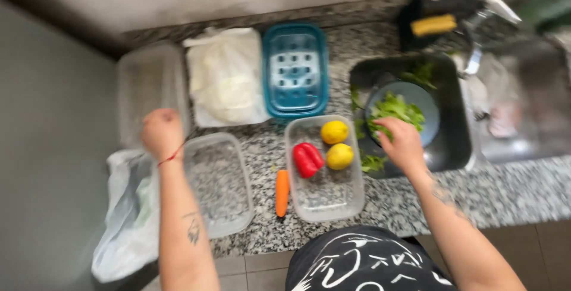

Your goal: The person washes lettuce leaves under running water in a kitchen sink, using a blue colander to hold them. They tear the lettuce into smaller pieces and place them into a clear plastic container. The person also handles a container of brown granular food and places it on a table alongside the lettuce.

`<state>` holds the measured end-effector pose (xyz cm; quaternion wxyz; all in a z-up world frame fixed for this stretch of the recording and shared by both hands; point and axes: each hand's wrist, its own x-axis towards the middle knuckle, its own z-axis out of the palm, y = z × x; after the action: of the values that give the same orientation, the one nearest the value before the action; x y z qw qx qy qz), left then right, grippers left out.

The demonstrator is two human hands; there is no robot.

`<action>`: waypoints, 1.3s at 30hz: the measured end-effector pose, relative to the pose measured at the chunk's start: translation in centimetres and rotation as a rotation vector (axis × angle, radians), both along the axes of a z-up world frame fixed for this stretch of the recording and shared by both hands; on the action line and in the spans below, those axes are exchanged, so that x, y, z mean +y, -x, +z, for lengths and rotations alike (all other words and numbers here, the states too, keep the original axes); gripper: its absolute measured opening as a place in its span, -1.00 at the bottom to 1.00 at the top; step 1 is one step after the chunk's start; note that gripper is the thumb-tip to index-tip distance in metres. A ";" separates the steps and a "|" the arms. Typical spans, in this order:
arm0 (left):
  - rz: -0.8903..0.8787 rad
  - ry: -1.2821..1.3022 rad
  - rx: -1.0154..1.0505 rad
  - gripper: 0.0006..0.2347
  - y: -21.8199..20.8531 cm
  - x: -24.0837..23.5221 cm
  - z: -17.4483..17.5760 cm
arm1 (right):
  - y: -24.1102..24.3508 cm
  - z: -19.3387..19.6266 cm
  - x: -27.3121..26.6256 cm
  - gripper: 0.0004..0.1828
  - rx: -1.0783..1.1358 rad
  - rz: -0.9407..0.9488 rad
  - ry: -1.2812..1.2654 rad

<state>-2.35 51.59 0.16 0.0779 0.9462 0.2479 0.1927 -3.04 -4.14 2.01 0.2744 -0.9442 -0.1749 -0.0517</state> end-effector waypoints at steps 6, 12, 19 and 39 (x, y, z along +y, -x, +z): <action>0.031 -0.054 -0.256 -0.81 0.5 -1.5 8.8 | 0.8 3.0 0.8 -0.72 0.201 -0.077 -0.022; -0.445 0.316 -0.652 -0.83 3.3 -11.4 21.4 | 1.7 4.1 -0.1 -0.71 0.241 -0.174 -0.148; -0.318 0.264 -0.556 -0.84 7.2 -24.7 22.1 | 3.6 7.1 -0.5 -0.75 0.244 -0.255 -0.310; -0.338 0.082 0.251 -0.72 14.8 -26.6 6.3 | 6.8 1.5 -0.4 -0.57 0.917 -0.427 -1.198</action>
<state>-17.14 25.00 6.50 0.1162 0.9869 0.1014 0.0471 -9.88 -4.56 3.51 0.7659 -0.5756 0.1990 0.2062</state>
